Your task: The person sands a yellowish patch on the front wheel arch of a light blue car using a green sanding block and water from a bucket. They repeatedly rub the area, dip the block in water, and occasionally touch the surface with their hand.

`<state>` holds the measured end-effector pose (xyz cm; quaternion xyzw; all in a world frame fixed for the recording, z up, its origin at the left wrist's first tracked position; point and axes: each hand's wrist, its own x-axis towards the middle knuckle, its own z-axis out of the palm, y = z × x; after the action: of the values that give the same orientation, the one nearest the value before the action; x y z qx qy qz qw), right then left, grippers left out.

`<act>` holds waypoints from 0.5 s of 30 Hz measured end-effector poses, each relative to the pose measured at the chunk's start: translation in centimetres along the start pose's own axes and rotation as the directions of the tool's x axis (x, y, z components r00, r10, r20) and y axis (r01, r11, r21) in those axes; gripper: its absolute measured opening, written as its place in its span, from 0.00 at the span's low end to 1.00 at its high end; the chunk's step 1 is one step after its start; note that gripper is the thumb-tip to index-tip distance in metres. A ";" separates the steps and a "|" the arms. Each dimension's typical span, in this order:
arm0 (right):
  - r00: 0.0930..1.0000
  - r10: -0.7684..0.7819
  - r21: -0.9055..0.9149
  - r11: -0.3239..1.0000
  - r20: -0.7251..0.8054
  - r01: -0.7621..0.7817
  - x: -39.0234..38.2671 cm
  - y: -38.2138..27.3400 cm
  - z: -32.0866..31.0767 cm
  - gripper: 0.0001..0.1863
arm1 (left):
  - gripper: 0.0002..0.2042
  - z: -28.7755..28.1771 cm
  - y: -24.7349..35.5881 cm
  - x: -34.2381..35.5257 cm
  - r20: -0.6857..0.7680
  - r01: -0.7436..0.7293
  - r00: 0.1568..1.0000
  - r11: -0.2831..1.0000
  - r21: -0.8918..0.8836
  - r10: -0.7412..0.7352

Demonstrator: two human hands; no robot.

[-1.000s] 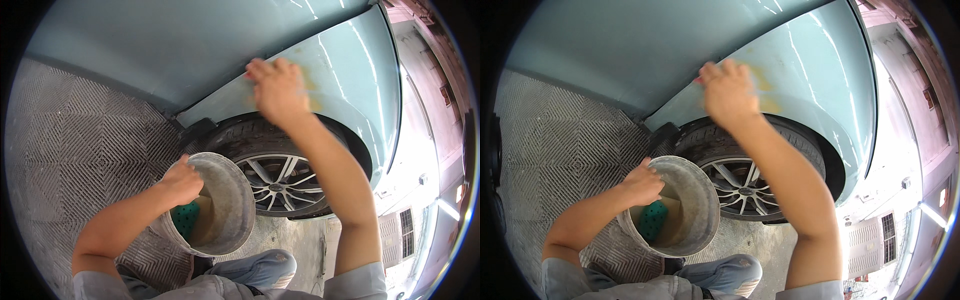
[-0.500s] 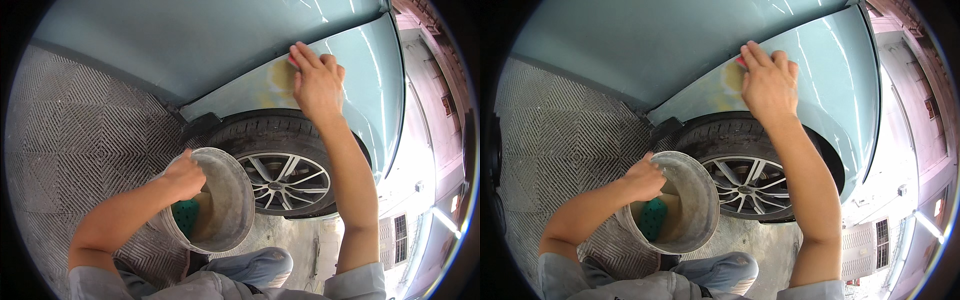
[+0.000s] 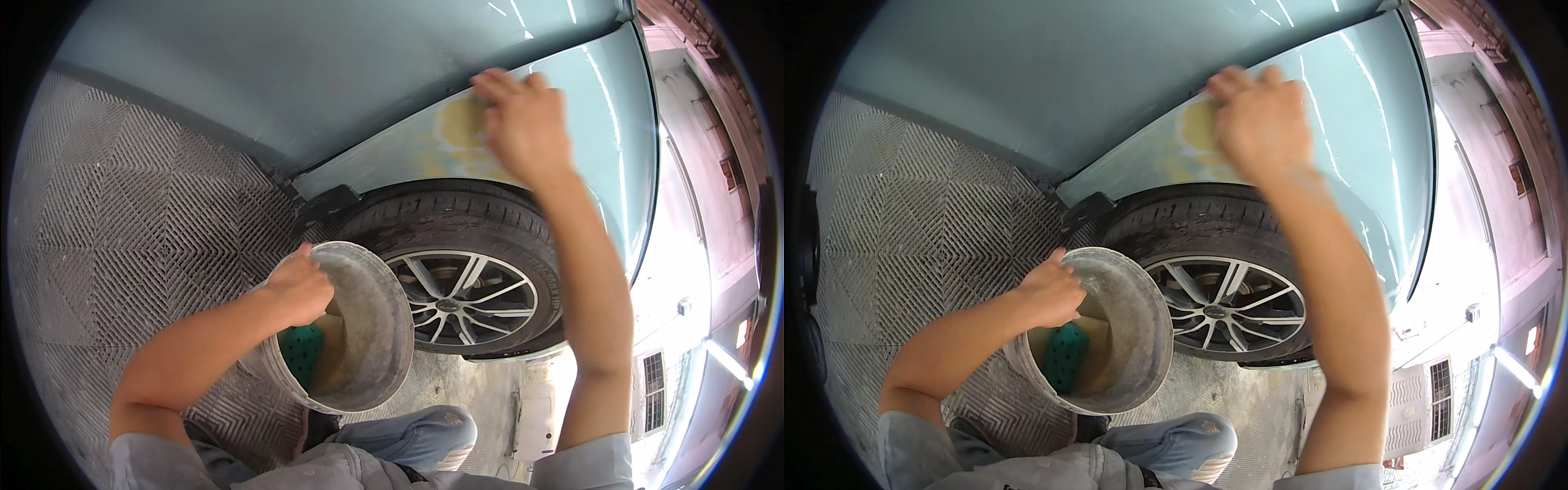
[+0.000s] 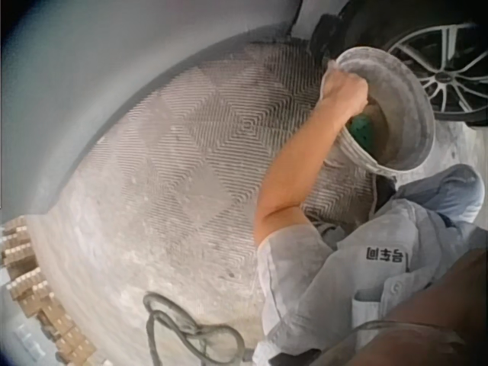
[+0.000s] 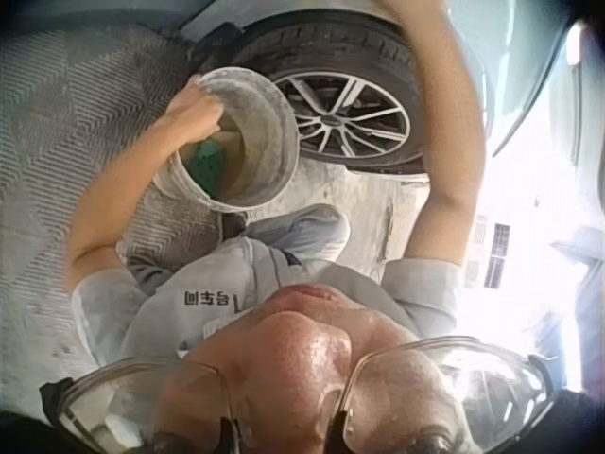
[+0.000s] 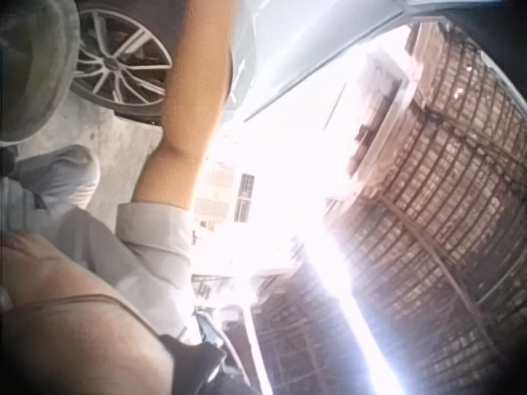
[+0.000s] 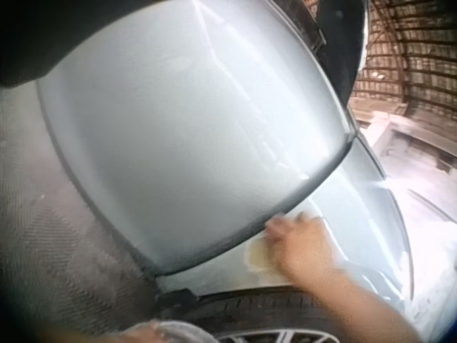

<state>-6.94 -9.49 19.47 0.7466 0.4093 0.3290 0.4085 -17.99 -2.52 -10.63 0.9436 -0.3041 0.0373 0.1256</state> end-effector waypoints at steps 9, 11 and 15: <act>0.984 -0.068 0.032 0.997 -0.164 0.074 -1.8 -2.6 4.1 0.25 | 0.06 0.4 0.1 -0.1 -0.039 -0.016 0.999 1.000 0.007 0.016; 0.989 -0.069 0.074 0.994 -0.129 0.080 -2.0 -5.8 5.4 0.25 | 0.06 0.3 0.1 -0.2 -0.059 -0.014 0.998 1.000 -0.009 0.013; 0.979 -0.152 0.164 0.978 0.139 0.128 -1.6 -10.8 6.4 0.25 | 0.06 -0.1 0.1 -0.2 -0.037 -0.016 0.999 1.000 0.003 0.016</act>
<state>-6.10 -9.53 6.90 0.7679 0.4530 0.2092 0.4017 -18.23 -2.46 -10.54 0.9404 -0.3095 0.0560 0.1296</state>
